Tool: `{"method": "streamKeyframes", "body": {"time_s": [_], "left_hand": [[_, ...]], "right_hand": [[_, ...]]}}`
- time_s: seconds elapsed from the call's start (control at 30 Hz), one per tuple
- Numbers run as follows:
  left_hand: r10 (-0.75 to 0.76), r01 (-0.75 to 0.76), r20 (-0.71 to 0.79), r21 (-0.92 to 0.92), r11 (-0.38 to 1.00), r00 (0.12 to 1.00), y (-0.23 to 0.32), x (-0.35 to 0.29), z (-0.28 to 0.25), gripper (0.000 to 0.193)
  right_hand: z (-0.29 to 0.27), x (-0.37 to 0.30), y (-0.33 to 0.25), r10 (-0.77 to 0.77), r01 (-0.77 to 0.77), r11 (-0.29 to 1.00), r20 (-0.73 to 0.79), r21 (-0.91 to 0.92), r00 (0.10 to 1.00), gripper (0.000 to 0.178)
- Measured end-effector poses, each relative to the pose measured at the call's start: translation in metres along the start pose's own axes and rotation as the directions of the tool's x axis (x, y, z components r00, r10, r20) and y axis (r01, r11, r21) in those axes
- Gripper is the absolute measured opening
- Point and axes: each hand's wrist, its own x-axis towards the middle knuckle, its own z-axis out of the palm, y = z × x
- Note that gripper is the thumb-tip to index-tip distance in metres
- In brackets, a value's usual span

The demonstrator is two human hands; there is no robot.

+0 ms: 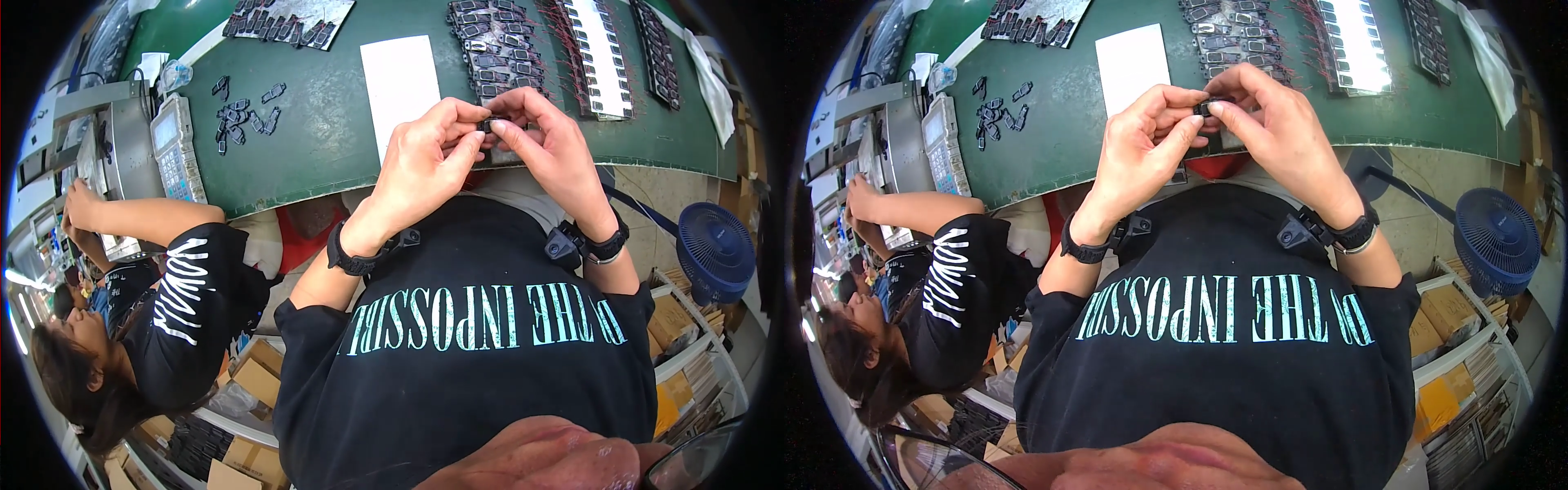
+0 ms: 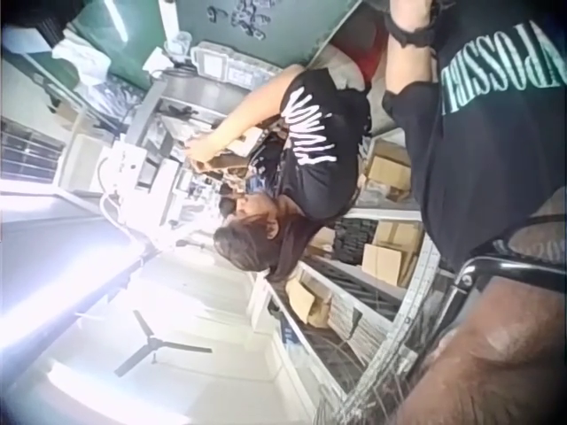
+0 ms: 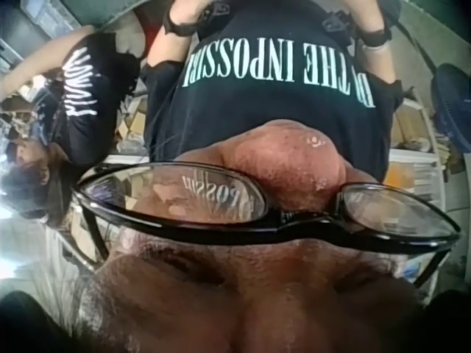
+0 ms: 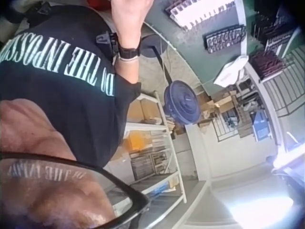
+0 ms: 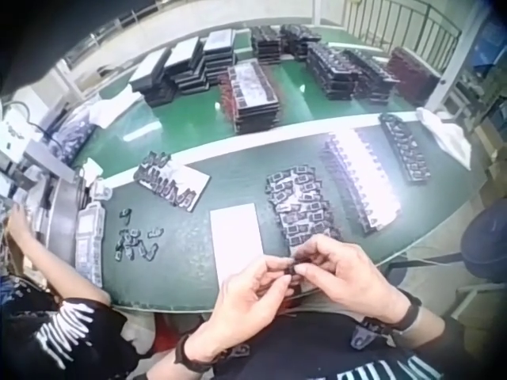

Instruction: The person picks up a small electronic component and a metal plate, presses the component onto the plate, and then places the assembly onto a stack. This process is repeated multiple times with new components and plates.

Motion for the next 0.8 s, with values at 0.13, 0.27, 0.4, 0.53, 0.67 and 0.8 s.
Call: {"method": "streamKeyframes", "body": {"time_s": [0.13, 0.27, 0.4, 0.53, 0.67, 0.8], "left_hand": [[-0.026, 0.026, -0.004, -0.064, 0.998, 1.000, 0.003, 0.000, -0.001, 0.019], [-0.047, 0.042, -0.044, -0.121, 0.992, 0.998, 0.007, 0.000, 0.000, 0.017], [-0.046, 0.032, -0.127, -0.108, 0.994, 0.991, 0.010, 0.000, 0.004, 0.015], [0.003, -0.001, -0.179, 0.014, 1.000, 0.984, 0.018, -0.007, 0.011, 0.014], [0.032, -0.001, -0.172, 0.177, 0.984, 0.985, 0.020, -0.008, 0.018, 0.014], [-0.014, 0.030, -0.121, 0.129, 0.991, 0.993, 0.015, -0.006, 0.019, 0.014]], "right_hand": [[-0.004, 0.000, -0.006, 0.091, -0.099, 0.989, 0.082, 0.106, 0.992, 0.016], [-0.004, 0.000, -0.013, 0.028, -0.033, 0.997, 0.069, 0.072, 0.997, 0.016], [-0.004, 0.003, -0.014, 0.040, -0.052, 0.986, 0.077, 0.159, 0.996, 0.014], [-0.010, 0.002, -0.016, 0.141, -0.180, 0.934, 0.147, 0.308, 0.979, 0.012], [-0.022, -0.001, -0.024, 0.142, -0.159, 0.984, 0.184, 0.079, 0.972, 0.012], [-0.027, -0.005, -0.021, 0.059, -0.024, 0.980, 0.172, -0.199, 0.983, 0.013]]}}
